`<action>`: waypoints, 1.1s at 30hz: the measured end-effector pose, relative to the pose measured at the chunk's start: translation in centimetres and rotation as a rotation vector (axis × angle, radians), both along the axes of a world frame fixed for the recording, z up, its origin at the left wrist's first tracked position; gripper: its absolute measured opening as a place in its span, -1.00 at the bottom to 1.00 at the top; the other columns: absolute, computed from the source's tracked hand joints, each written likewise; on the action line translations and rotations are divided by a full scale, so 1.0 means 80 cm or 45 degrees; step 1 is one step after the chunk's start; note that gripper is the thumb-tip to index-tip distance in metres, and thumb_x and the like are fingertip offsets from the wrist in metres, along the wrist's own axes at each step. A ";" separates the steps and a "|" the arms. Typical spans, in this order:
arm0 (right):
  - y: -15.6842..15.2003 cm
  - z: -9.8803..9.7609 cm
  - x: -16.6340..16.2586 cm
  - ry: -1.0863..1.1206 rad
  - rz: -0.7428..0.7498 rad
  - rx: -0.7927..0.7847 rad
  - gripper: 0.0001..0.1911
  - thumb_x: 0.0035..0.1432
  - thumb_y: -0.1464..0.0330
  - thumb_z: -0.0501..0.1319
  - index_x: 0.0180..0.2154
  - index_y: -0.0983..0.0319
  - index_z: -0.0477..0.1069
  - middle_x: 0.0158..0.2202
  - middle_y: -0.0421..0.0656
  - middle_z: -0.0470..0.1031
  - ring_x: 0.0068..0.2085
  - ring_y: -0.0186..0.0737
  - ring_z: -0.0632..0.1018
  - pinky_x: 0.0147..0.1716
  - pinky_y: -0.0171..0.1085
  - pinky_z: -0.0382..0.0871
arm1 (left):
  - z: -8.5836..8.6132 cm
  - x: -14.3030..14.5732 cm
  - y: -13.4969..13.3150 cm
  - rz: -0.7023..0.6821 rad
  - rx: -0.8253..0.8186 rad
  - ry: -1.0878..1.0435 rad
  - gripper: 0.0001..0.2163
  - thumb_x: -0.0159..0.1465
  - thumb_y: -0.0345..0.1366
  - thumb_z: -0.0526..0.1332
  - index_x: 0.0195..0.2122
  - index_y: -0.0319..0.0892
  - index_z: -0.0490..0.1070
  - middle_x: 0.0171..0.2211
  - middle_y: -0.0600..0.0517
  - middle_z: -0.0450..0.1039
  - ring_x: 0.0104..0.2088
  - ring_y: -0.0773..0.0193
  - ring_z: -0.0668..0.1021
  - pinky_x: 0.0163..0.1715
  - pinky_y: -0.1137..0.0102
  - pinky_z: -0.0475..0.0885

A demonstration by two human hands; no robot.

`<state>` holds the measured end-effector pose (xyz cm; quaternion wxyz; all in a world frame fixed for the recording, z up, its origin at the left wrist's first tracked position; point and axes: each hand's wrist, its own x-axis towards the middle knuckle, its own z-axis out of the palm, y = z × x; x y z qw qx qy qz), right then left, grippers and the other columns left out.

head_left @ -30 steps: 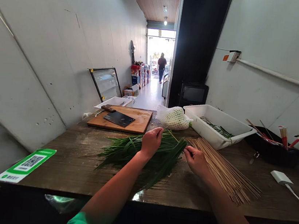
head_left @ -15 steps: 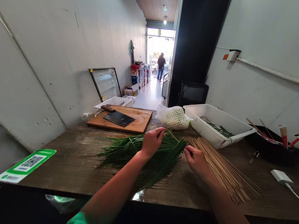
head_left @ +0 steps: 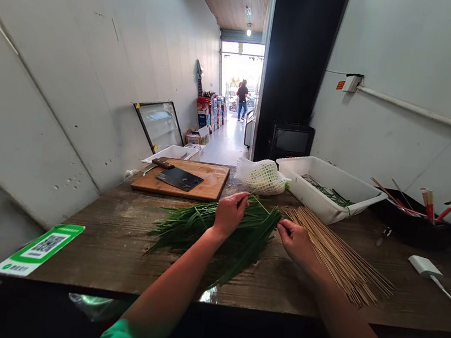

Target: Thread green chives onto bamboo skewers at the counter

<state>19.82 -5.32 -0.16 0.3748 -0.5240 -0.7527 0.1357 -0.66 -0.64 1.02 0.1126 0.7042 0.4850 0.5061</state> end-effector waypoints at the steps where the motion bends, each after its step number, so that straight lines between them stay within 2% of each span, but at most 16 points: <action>1: 0.000 0.000 0.000 -0.001 0.000 -0.001 -0.70 0.19 0.27 0.00 -0.44 0.23 0.42 -0.52 -0.18 0.44 -0.49 -0.30 0.39 -0.49 -0.36 0.18 | 0.000 0.000 0.000 -0.004 0.001 -0.001 -0.77 0.28 -0.29 0.08 -0.16 -0.20 0.48 -0.39 0.01 0.56 -0.38 0.32 0.56 -0.27 0.43 0.42; 13: 0.000 0.001 -0.001 0.012 0.019 0.010 -0.71 0.19 0.28 0.00 -0.47 0.24 0.38 -0.54 -0.20 0.39 -0.50 -0.33 0.36 -0.47 -0.37 0.17 | -0.003 0.000 0.002 -0.014 0.047 -0.028 -0.80 0.26 -0.33 0.11 -0.17 -0.21 0.49 -0.39 0.03 0.57 -0.42 0.35 0.56 -0.31 0.46 0.43; 25: 0.001 -0.001 0.000 0.013 0.017 0.007 -0.72 0.18 0.29 0.01 -0.47 0.25 0.37 -0.54 -0.19 0.39 -0.50 -0.32 0.36 -0.48 -0.37 0.15 | -0.006 -0.002 0.005 0.030 0.183 0.124 -0.80 0.25 -0.38 0.14 -0.17 -0.19 0.51 -0.34 0.00 0.59 -0.30 0.30 0.59 -0.17 0.40 0.46; 33: 0.001 -0.002 0.000 0.003 0.005 -0.025 -0.71 0.19 0.27 0.00 -0.44 0.25 0.40 -0.53 -0.18 0.42 -0.50 -0.31 0.38 -0.48 -0.36 0.17 | -0.008 -0.001 0.005 0.016 0.198 0.162 -0.80 0.26 -0.36 0.13 -0.16 -0.17 0.51 -0.31 0.00 0.59 -0.29 0.30 0.59 -0.17 0.39 0.47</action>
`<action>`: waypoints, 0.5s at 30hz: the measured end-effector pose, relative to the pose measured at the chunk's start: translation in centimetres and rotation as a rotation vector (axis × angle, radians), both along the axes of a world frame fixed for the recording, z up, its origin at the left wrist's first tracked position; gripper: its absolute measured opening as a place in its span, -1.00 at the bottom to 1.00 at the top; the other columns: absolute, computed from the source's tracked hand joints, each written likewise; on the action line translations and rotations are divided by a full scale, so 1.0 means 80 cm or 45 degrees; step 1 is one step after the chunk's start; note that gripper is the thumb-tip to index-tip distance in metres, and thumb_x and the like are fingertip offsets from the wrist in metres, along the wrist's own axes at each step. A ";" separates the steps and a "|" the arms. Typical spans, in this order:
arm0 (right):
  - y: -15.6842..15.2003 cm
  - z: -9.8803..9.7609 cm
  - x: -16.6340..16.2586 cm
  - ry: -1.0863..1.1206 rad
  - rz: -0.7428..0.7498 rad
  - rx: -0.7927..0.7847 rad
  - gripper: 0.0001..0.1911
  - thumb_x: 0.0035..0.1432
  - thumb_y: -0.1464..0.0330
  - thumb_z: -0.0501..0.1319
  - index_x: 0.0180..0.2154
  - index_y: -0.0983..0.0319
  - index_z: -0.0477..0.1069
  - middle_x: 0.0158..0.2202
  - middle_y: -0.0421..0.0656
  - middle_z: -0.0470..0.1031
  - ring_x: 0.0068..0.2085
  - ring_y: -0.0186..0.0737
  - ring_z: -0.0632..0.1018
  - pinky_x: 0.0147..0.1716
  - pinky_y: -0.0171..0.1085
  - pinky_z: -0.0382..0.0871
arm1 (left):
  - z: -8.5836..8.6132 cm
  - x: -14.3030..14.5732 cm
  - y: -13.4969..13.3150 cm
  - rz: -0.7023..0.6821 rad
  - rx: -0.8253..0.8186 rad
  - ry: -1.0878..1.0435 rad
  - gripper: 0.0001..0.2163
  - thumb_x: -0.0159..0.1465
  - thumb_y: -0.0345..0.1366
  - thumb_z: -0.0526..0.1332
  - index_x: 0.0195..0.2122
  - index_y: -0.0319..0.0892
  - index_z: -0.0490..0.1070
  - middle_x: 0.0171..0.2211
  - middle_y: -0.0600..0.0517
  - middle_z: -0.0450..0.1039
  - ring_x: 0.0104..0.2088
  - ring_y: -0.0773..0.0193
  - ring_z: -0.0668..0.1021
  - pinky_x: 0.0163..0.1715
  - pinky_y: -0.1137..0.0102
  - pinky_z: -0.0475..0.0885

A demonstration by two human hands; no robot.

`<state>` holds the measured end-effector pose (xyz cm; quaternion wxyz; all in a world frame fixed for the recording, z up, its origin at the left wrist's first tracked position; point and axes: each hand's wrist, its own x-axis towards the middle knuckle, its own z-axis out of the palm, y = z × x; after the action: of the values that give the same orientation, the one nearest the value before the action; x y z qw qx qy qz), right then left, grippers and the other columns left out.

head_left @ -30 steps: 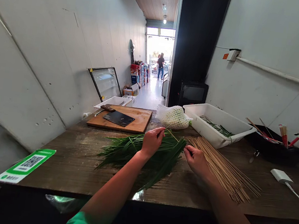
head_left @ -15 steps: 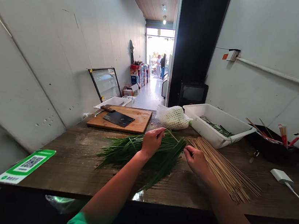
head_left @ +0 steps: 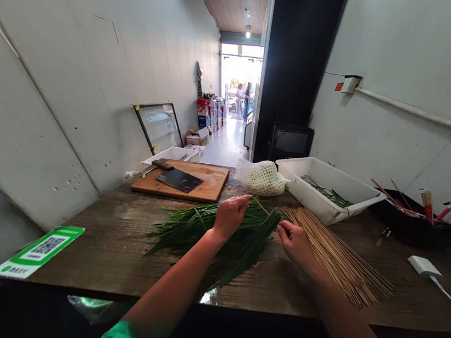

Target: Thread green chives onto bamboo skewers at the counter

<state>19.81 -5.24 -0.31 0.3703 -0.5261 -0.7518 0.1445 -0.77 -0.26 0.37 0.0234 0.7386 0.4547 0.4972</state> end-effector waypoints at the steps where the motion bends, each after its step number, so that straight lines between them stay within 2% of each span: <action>1: 0.000 0.000 0.000 0.001 0.004 -0.005 -0.71 0.19 0.27 0.00 -0.43 0.25 0.40 -0.52 -0.17 0.43 -0.49 -0.30 0.39 -0.47 -0.35 0.18 | 0.000 0.000 0.000 0.000 -0.003 0.003 -0.80 0.26 -0.36 0.12 -0.15 -0.17 0.51 -0.31 0.00 0.59 -0.29 0.30 0.59 -0.17 0.39 0.47; 9: 0.003 -0.002 0.002 0.030 0.016 0.019 -0.69 0.18 0.26 -0.01 -0.41 0.25 0.43 -0.46 -0.14 0.50 -0.44 -0.26 0.46 -0.41 -0.34 0.25 | -0.008 0.019 -0.011 -0.098 -0.031 0.161 -0.76 0.30 -0.32 0.05 -0.15 -0.12 0.50 -0.30 0.01 0.57 -0.31 0.32 0.57 -0.25 0.45 0.46; 12: 0.006 -0.003 0.004 0.022 -0.014 0.049 -0.68 0.17 0.24 0.00 -0.44 0.25 0.43 -0.50 -0.15 0.48 -0.48 -0.27 0.44 -0.46 -0.34 0.23 | -0.014 0.035 -0.021 -0.181 -0.027 0.293 -0.75 0.31 -0.29 0.04 -0.15 -0.11 0.50 -0.38 0.02 0.55 -0.37 0.34 0.56 -0.33 0.48 0.44; 15: 0.007 -0.003 0.005 0.017 -0.037 0.080 -0.68 0.15 0.23 0.01 -0.45 0.25 0.43 -0.52 -0.15 0.48 -0.50 -0.27 0.44 -0.48 -0.35 0.24 | -0.018 0.045 -0.028 -0.205 -0.011 0.307 -0.74 0.32 -0.28 0.01 -0.12 -0.08 0.48 -0.38 0.03 0.54 -0.36 0.35 0.56 -0.32 0.49 0.44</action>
<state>20.18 -4.64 -0.58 0.3937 -0.5242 -0.7456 0.1191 2.85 -2.49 -1.08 0.0115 0.8270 0.3955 0.3994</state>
